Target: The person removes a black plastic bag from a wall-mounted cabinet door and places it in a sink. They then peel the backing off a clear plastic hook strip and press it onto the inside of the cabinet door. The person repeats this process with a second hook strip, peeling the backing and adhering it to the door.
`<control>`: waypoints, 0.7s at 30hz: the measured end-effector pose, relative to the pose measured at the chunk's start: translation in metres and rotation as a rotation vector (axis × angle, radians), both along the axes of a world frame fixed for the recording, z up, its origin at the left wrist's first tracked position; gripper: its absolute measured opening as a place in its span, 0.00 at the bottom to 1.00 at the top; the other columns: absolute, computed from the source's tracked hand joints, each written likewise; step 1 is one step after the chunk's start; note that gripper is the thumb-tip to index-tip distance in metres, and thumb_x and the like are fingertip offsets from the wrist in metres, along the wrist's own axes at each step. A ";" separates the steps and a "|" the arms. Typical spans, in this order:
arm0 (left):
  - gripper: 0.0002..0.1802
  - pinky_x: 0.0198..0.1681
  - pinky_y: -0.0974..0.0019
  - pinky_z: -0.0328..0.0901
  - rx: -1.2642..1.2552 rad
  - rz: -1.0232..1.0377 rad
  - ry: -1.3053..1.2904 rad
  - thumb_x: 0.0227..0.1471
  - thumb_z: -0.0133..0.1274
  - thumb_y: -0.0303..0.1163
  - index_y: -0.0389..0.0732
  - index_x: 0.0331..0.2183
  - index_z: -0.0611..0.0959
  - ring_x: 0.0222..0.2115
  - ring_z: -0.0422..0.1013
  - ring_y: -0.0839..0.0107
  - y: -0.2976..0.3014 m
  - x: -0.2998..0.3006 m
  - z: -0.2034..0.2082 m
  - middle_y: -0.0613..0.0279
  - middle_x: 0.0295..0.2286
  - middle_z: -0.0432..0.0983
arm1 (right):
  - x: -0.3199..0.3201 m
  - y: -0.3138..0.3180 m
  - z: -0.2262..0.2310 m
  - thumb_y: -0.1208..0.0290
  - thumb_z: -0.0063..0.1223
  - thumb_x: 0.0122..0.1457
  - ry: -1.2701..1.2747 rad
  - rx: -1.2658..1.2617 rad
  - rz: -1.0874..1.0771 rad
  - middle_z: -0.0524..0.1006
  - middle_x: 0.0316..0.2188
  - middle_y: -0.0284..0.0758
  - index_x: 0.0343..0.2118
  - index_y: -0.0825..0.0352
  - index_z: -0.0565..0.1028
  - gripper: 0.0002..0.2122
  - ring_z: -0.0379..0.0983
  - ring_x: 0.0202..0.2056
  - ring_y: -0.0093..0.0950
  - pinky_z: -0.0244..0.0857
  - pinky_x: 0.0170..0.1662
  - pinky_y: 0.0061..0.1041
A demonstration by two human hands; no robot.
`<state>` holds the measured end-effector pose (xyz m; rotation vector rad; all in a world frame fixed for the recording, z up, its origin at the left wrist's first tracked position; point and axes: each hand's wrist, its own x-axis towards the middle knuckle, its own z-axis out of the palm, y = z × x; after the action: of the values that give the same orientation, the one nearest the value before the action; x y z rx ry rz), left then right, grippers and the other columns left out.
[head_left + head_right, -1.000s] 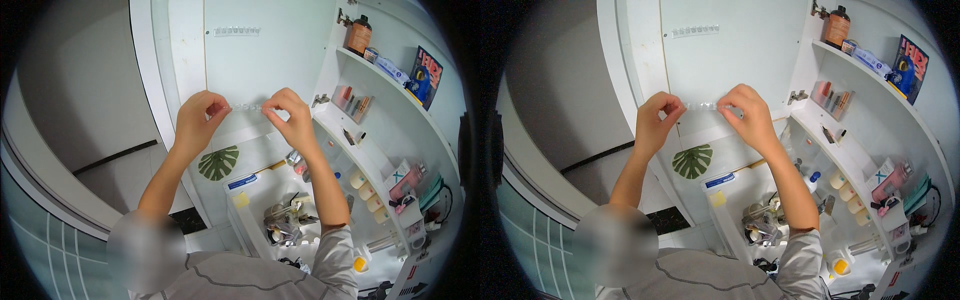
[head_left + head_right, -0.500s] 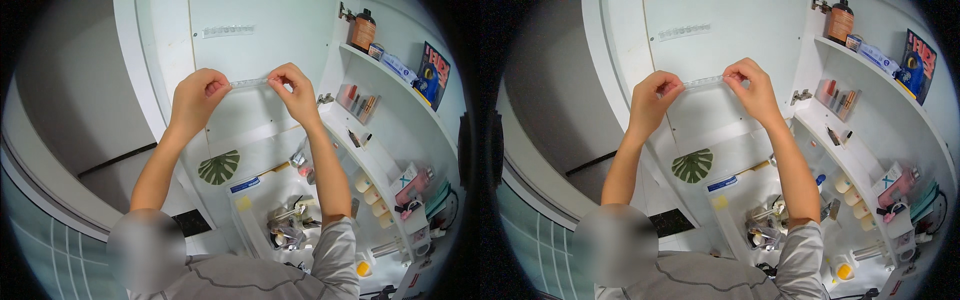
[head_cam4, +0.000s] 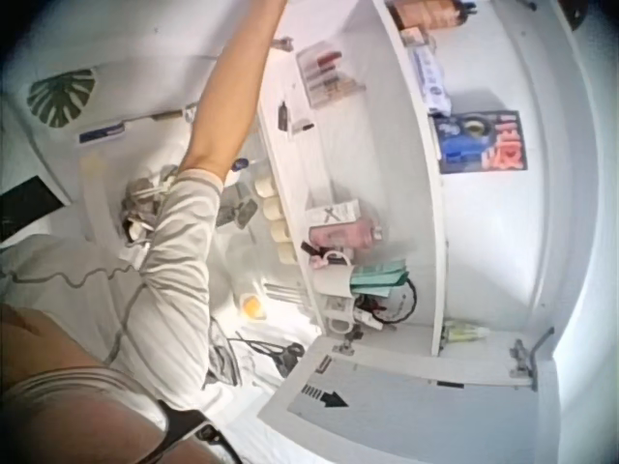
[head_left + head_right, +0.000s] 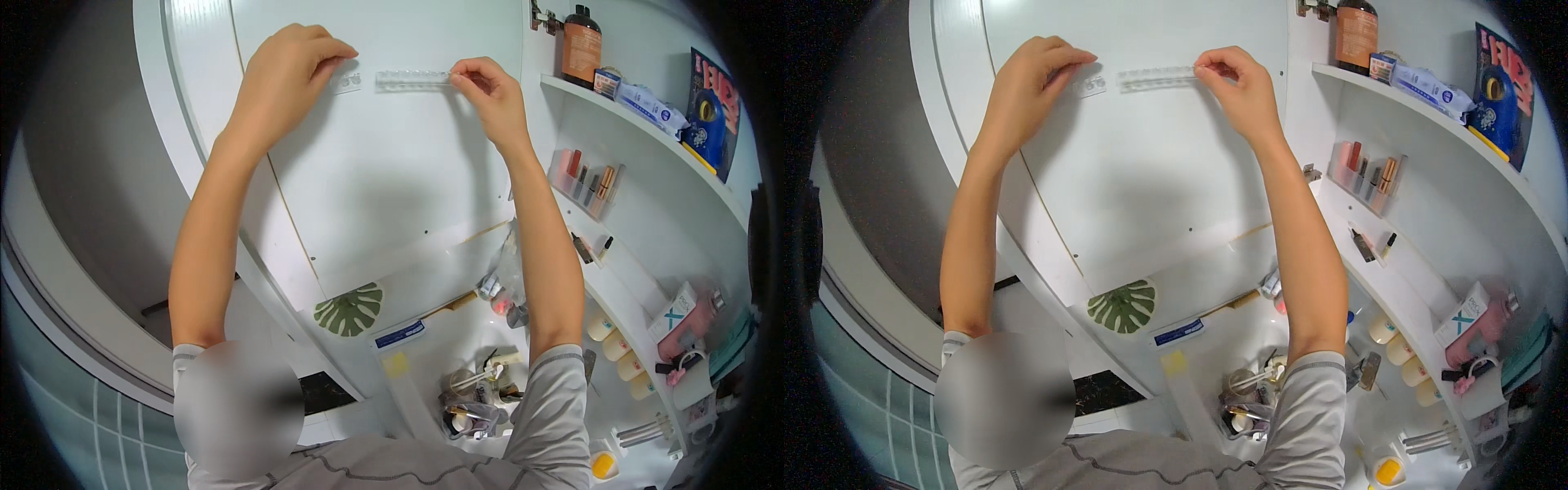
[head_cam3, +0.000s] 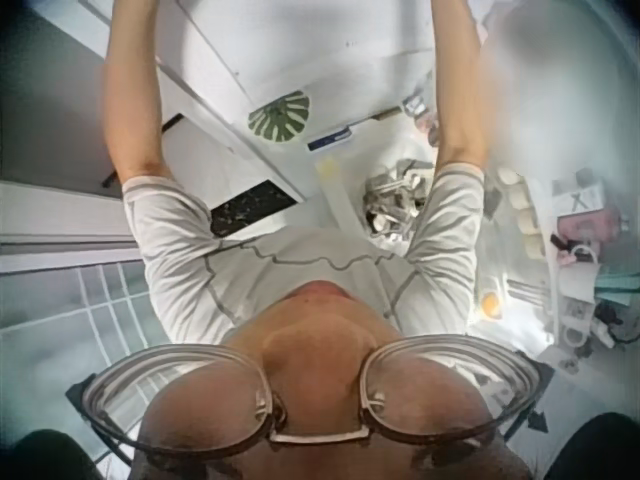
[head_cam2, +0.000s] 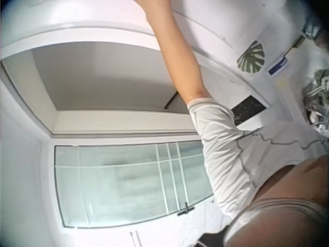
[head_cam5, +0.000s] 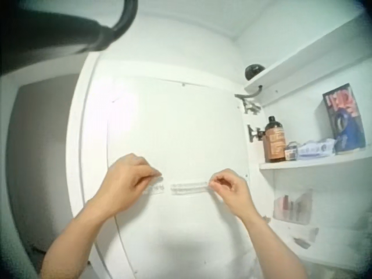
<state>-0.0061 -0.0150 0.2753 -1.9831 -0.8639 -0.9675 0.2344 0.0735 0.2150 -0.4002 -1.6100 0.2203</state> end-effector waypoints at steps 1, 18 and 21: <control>0.09 0.30 0.66 0.61 0.011 -0.040 0.025 0.45 0.49 0.20 0.39 0.31 0.80 0.27 0.66 0.66 0.000 0.002 -0.001 0.61 0.26 0.72 | -0.002 0.001 0.003 0.76 0.52 0.50 -0.008 0.018 -0.002 0.72 0.28 0.29 0.27 0.69 0.73 0.03 0.68 0.32 0.21 0.62 0.41 0.20; 0.06 0.33 0.66 0.58 0.143 0.005 0.153 0.42 0.52 0.25 0.44 0.28 0.81 0.27 0.65 0.69 0.010 0.009 -0.007 0.68 0.23 0.72 | -0.009 0.015 0.009 0.76 0.52 0.50 -0.046 0.068 -0.008 0.73 0.28 0.30 0.27 0.69 0.74 0.03 0.69 0.32 0.21 0.62 0.41 0.20; 0.05 0.35 0.68 0.56 0.103 0.069 0.165 0.44 0.52 0.27 0.45 0.28 0.81 0.27 0.65 0.70 0.008 0.013 -0.005 0.70 0.23 0.72 | -0.009 0.012 0.009 0.76 0.52 0.49 -0.053 0.046 -0.015 0.73 0.28 0.30 0.28 0.69 0.74 0.04 0.69 0.31 0.21 0.62 0.40 0.20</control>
<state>0.0071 -0.0067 0.2700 -1.9025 -0.7707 -0.7816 0.2258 0.0853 0.2244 -0.3858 -1.6604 0.1623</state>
